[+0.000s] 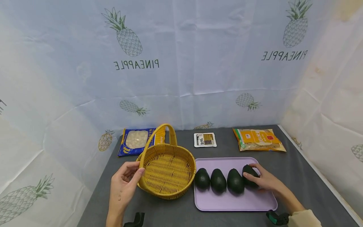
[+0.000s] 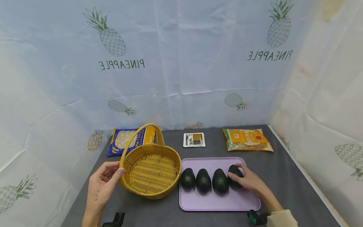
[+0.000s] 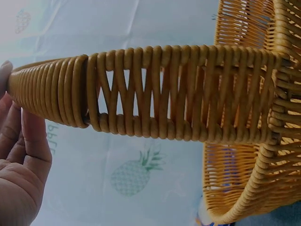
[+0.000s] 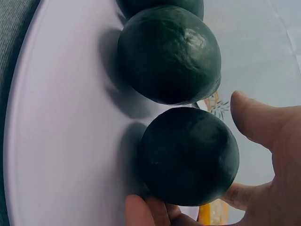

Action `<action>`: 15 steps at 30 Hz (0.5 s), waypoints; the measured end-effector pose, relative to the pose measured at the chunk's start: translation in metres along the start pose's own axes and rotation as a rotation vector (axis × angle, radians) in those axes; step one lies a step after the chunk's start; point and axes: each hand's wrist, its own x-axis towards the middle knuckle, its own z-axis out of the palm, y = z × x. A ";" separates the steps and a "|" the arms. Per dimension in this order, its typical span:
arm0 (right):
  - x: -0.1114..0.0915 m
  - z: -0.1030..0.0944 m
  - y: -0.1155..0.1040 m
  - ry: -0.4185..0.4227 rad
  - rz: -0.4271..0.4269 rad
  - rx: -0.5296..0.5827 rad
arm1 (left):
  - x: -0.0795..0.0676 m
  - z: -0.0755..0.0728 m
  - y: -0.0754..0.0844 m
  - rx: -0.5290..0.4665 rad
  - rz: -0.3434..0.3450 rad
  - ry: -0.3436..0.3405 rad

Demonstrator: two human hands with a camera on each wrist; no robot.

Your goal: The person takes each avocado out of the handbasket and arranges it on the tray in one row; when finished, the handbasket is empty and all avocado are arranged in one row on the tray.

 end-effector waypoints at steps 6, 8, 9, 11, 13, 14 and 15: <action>-0.002 -0.001 0.001 -0.015 0.000 0.015 | -0.001 0.000 -0.002 0.008 -0.008 0.013; -0.002 -0.001 0.001 -0.012 0.012 0.016 | -0.001 -0.001 -0.002 0.006 -0.008 0.025; -0.001 -0.001 0.001 -0.012 0.013 0.012 | -0.001 -0.002 -0.001 0.005 -0.005 0.032; -0.001 -0.001 0.001 -0.005 0.014 -0.007 | -0.002 -0.003 0.000 -0.002 -0.003 0.049; 0.000 -0.001 0.001 0.006 0.015 -0.032 | -0.002 -0.004 0.001 0.004 0.008 0.069; 0.000 -0.001 0.000 0.011 0.011 -0.048 | -0.002 -0.004 0.002 0.009 0.016 0.083; 0.000 -0.001 0.000 0.016 0.008 -0.062 | -0.002 -0.004 0.002 0.018 0.029 0.101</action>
